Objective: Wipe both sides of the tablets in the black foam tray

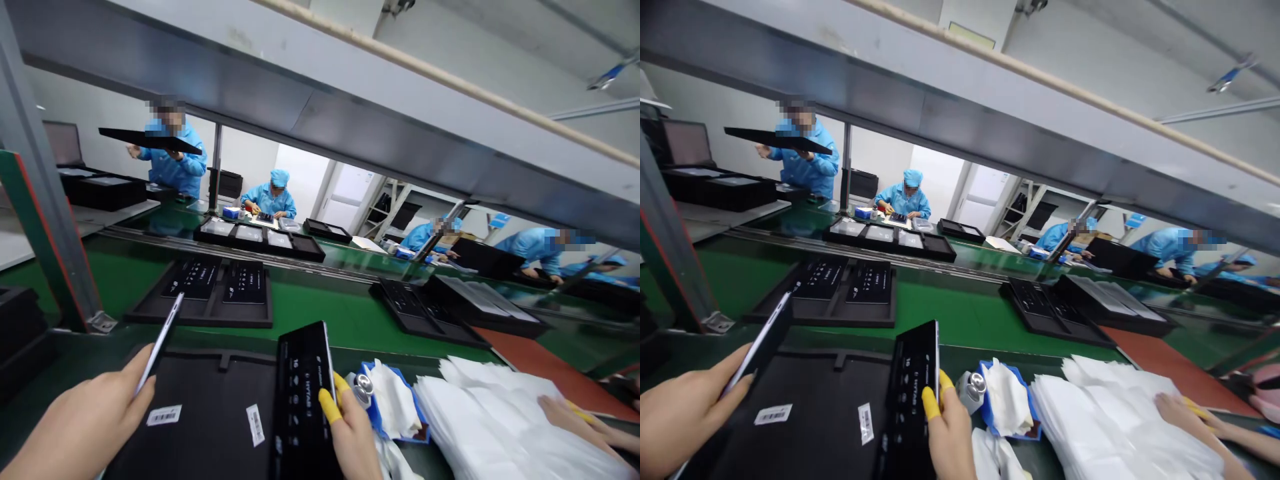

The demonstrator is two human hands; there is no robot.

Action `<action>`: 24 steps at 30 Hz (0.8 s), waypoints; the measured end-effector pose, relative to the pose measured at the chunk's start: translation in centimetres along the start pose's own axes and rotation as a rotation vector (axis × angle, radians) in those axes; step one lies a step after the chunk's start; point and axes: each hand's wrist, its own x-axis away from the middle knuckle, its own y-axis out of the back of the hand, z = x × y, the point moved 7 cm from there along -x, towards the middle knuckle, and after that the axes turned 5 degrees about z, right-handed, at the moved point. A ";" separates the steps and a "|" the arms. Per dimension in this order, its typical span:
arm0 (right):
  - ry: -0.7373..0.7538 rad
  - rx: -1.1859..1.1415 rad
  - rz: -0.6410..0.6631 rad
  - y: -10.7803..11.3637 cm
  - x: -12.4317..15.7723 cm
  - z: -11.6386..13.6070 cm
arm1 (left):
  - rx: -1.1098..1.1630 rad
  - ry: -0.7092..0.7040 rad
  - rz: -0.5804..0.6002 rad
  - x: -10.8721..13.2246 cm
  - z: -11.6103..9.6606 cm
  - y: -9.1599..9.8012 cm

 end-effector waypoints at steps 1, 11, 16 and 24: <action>0.009 -0.119 0.021 -1.4 -0.5 -0.7 | -0.065 0.026 0.042 0.3 -0.6 -0.2; -0.104 -0.218 0.178 -8.6 -2.9 -6.6 | -0.022 -0.140 0.149 -1.0 -7.7 -9.0; -0.133 0.229 0.282 -7.7 -2.7 -4.5 | -0.068 -0.154 0.140 -2.4 -7.9 -12.0; -0.183 0.661 0.299 -9.4 -2.3 -2.1 | -0.073 -0.171 0.110 -2.8 -7.2 -12.6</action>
